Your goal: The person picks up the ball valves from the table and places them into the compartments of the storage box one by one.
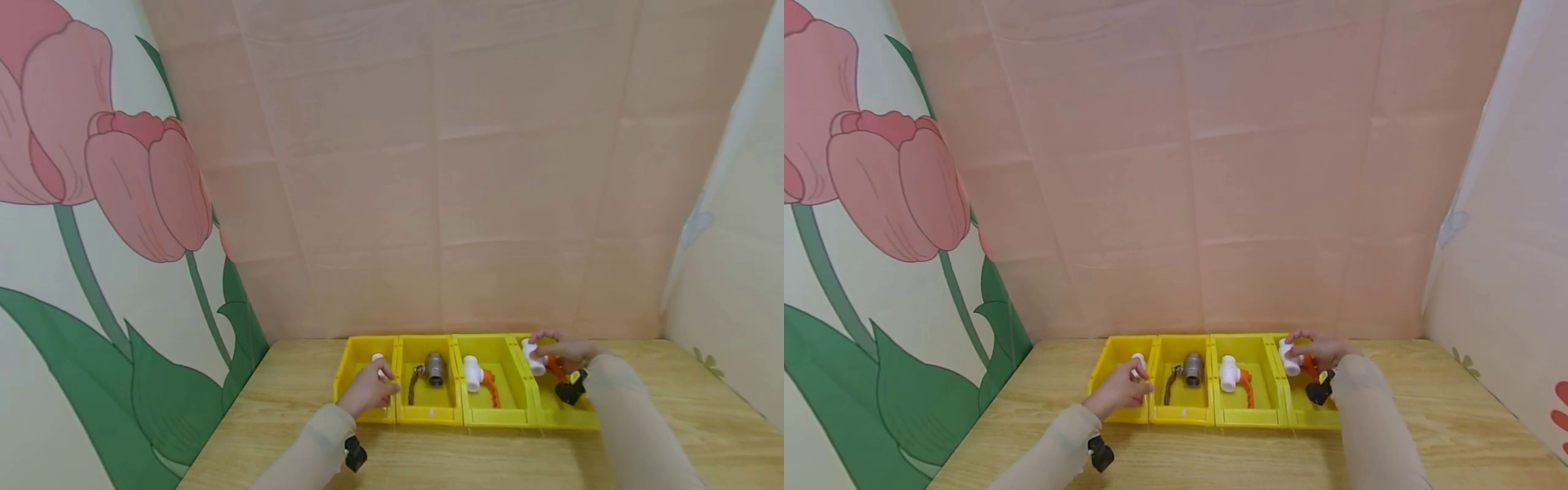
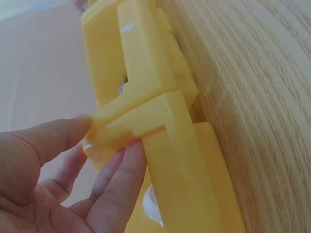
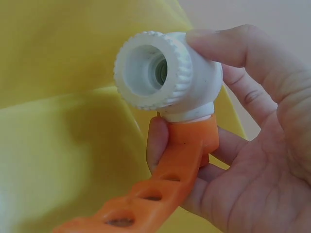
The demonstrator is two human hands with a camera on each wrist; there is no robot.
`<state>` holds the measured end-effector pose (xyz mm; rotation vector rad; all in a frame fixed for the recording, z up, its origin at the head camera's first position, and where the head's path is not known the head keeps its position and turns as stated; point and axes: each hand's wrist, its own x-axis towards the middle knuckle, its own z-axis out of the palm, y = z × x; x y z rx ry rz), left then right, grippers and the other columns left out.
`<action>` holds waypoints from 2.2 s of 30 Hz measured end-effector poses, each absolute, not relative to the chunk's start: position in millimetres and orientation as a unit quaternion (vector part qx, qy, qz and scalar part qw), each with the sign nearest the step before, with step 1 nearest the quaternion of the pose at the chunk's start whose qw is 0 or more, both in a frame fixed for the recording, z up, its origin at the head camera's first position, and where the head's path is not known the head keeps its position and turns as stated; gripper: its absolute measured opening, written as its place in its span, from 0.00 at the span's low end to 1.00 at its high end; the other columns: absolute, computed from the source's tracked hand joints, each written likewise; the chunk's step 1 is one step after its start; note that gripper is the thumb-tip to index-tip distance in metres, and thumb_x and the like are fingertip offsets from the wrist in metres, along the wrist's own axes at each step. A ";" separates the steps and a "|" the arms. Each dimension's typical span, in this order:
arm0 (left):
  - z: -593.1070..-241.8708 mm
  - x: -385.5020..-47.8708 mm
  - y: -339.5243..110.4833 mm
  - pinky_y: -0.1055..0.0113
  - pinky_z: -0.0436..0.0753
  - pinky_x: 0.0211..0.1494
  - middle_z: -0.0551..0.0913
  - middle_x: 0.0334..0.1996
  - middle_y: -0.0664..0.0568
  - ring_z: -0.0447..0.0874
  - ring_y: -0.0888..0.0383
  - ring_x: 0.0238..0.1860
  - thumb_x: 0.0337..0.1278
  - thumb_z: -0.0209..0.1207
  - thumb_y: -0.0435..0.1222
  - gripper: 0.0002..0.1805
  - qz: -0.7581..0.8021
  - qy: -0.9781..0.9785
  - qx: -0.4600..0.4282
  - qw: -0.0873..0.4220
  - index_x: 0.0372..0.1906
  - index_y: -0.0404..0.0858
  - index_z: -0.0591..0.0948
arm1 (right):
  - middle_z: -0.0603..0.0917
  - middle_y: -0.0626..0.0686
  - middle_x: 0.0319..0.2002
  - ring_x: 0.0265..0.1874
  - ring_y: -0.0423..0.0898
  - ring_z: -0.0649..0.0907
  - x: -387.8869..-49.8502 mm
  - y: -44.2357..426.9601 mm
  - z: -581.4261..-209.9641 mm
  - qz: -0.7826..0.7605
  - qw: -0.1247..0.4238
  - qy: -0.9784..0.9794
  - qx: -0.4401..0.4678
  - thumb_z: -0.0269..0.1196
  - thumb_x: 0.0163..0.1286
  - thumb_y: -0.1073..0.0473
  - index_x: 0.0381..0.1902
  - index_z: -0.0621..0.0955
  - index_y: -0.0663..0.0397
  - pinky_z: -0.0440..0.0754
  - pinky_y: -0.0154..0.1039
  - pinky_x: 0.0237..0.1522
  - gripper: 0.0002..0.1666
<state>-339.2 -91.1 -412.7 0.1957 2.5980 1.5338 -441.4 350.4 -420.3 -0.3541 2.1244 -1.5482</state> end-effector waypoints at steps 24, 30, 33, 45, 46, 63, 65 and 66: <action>-413.2 -339.2 -90.8 0.62 0.80 0.29 0.75 0.25 0.49 0.74 0.56 0.21 0.57 0.64 0.31 0.12 0.506 0.858 0.067 0.055 0.39 0.33 0.72 | 0.76 0.54 0.40 0.31 0.46 0.76 -440.5 342.7 -430.2 -0.547 0.208 0.803 -0.109 0.62 0.66 0.64 0.53 0.71 0.65 0.78 0.41 0.34 0.19; -412.7 -338.3 -89.8 0.60 0.81 0.30 0.75 0.25 0.49 0.75 0.55 0.22 0.57 0.64 0.31 0.12 0.506 0.858 0.062 0.063 0.39 0.34 0.72 | 0.77 0.52 0.35 0.32 0.45 0.77 -442.6 343.9 -439.0 -0.538 0.205 0.811 -0.105 0.62 0.63 0.68 0.53 0.70 0.69 0.79 0.40 0.35 0.22; -411.9 -337.9 -89.4 0.59 0.82 0.31 0.75 0.26 0.49 0.75 0.55 0.22 0.57 0.65 0.32 0.12 0.507 0.857 0.061 0.064 0.39 0.34 0.72 | 0.77 0.52 0.35 0.31 0.45 0.77 -444.7 344.8 -442.6 -0.533 0.204 0.815 -0.102 0.62 0.63 0.68 0.52 0.72 0.67 0.79 0.40 0.34 0.20; -411.0 -338.9 -88.9 0.59 0.82 0.31 0.76 0.25 0.49 0.75 0.55 0.22 0.57 0.64 0.31 0.12 0.500 0.862 0.060 0.061 0.39 0.34 0.72 | 0.76 0.51 0.27 0.23 0.43 0.74 -438.3 339.9 -441.7 -0.523 0.196 0.823 -0.104 0.60 0.60 0.71 0.51 0.73 0.65 0.76 0.37 0.28 0.20; -411.4 -339.2 -89.0 0.59 0.82 0.31 0.76 0.25 0.49 0.75 0.55 0.22 0.57 0.64 0.31 0.11 0.498 0.863 0.060 0.061 0.38 0.35 0.72 | 0.76 0.51 0.26 0.22 0.43 0.74 -437.6 339.4 -441.4 -0.523 0.196 0.823 -0.103 0.61 0.60 0.71 0.51 0.73 0.65 0.76 0.36 0.28 0.20; -409.7 -337.9 -89.9 0.64 0.79 0.27 0.75 0.25 0.48 0.74 0.56 0.22 0.56 0.65 0.31 0.13 0.503 0.859 0.069 0.057 0.39 0.33 0.72 | 0.76 0.50 0.28 0.27 0.44 0.76 -434.6 332.9 -435.1 -0.514 0.197 0.830 -0.089 0.60 0.60 0.71 0.49 0.72 0.65 0.77 0.36 0.32 0.18; -410.1 -337.8 -90.1 0.64 0.79 0.28 0.75 0.25 0.49 0.74 0.56 0.22 0.57 0.65 0.31 0.12 0.506 0.858 0.069 0.058 0.39 0.33 0.72 | 0.76 0.51 0.29 0.27 0.45 0.76 -434.0 332.3 -434.7 -0.513 0.195 0.832 -0.083 0.60 0.60 0.72 0.49 0.72 0.65 0.77 0.37 0.33 0.19; -410.3 -337.8 -90.2 0.63 0.80 0.28 0.75 0.25 0.49 0.74 0.56 0.22 0.56 0.65 0.31 0.12 0.506 0.858 0.070 0.058 0.39 0.33 0.72 | 0.76 0.51 0.29 0.27 0.45 0.76 -433.8 332.0 -434.6 -0.511 0.193 0.834 -0.080 0.61 0.59 0.72 0.49 0.72 0.65 0.77 0.37 0.33 0.19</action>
